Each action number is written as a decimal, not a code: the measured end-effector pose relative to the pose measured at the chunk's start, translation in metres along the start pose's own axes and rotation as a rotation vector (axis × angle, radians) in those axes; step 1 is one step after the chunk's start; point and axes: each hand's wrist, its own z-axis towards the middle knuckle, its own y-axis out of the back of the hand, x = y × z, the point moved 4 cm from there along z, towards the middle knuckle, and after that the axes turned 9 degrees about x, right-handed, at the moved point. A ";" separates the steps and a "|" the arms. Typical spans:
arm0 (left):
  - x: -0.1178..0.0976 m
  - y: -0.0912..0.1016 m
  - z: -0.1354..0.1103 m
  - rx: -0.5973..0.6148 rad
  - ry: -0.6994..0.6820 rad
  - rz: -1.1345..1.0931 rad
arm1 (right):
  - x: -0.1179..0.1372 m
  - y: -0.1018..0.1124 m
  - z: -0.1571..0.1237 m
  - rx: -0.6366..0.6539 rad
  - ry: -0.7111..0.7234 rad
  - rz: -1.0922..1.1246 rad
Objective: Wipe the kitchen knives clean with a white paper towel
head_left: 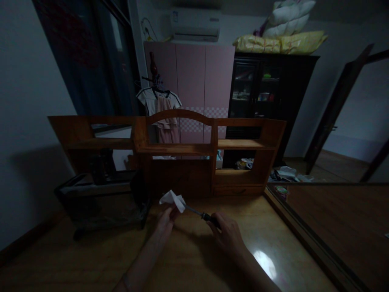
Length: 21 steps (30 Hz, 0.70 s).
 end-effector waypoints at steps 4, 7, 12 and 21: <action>-0.005 0.004 0.004 -0.055 0.003 -0.026 | 0.001 0.004 0.000 0.007 -0.003 0.010; -0.008 0.007 0.007 -0.072 0.007 -0.050 | 0.003 0.007 0.000 0.022 -0.005 0.015; -0.008 0.014 0.011 -0.107 0.034 -0.086 | 0.007 0.011 -0.001 0.044 -0.006 0.024; -0.025 0.019 0.018 -0.135 -0.030 -0.104 | 0.005 0.014 -0.003 0.035 -0.033 0.070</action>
